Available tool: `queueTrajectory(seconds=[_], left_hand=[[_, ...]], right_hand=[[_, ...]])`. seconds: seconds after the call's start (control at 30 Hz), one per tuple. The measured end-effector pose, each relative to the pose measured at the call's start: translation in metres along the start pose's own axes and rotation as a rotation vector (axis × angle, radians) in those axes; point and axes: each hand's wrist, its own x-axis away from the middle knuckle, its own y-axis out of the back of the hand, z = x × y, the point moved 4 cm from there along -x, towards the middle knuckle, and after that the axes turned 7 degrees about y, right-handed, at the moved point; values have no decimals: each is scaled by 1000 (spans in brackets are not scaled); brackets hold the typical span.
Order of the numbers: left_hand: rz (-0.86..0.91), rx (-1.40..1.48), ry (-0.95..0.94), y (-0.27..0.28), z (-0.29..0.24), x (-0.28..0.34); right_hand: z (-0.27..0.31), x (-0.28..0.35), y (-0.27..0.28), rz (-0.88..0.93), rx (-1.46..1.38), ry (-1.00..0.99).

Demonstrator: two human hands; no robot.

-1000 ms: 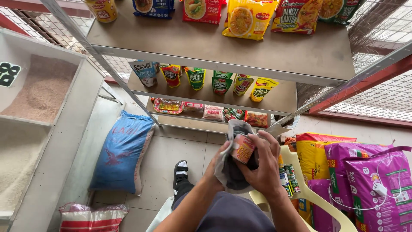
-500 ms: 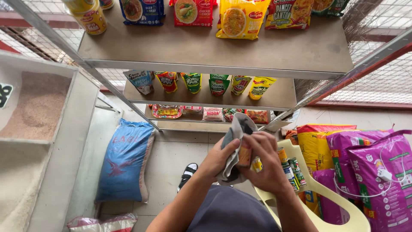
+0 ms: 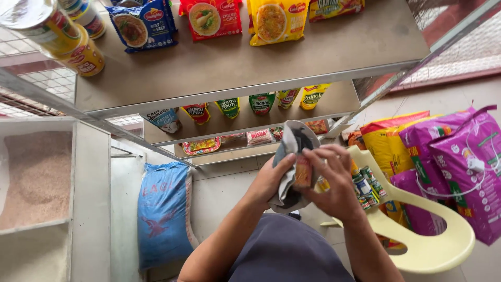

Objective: Cleaning canned goods with a cloth and organizing them on grocery store shelves.

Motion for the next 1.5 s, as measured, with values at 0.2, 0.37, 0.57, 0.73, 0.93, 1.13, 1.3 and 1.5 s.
queueTrajectory(seconds=[0.2,0.37,0.57,0.73,0.93,1.13,1.3,1.5], left_hand=[[20,-152,47,11,-17,-1],[16,-103,-59,26,-36,-2],[16,-164,9,17,-33,4],[127,-317,73,5,-33,5],[34,-169,192,13,-30,-2],[213,-324,272,-1,-9,10],[177,-192,289,-14,-5,3],[183,-173,179,-22,5,-9]], right_hand=[[13,-11,-9,-64,68,-98],[29,-16,-16,-36,36,14],[29,-5,-16,-173,27,-170],[42,4,-13,-224,159,-174],[51,8,-14,-190,65,-101],[31,29,-6,-341,-53,-263],[24,28,1,-272,-81,-277],[13,33,18,-186,-57,-179]])
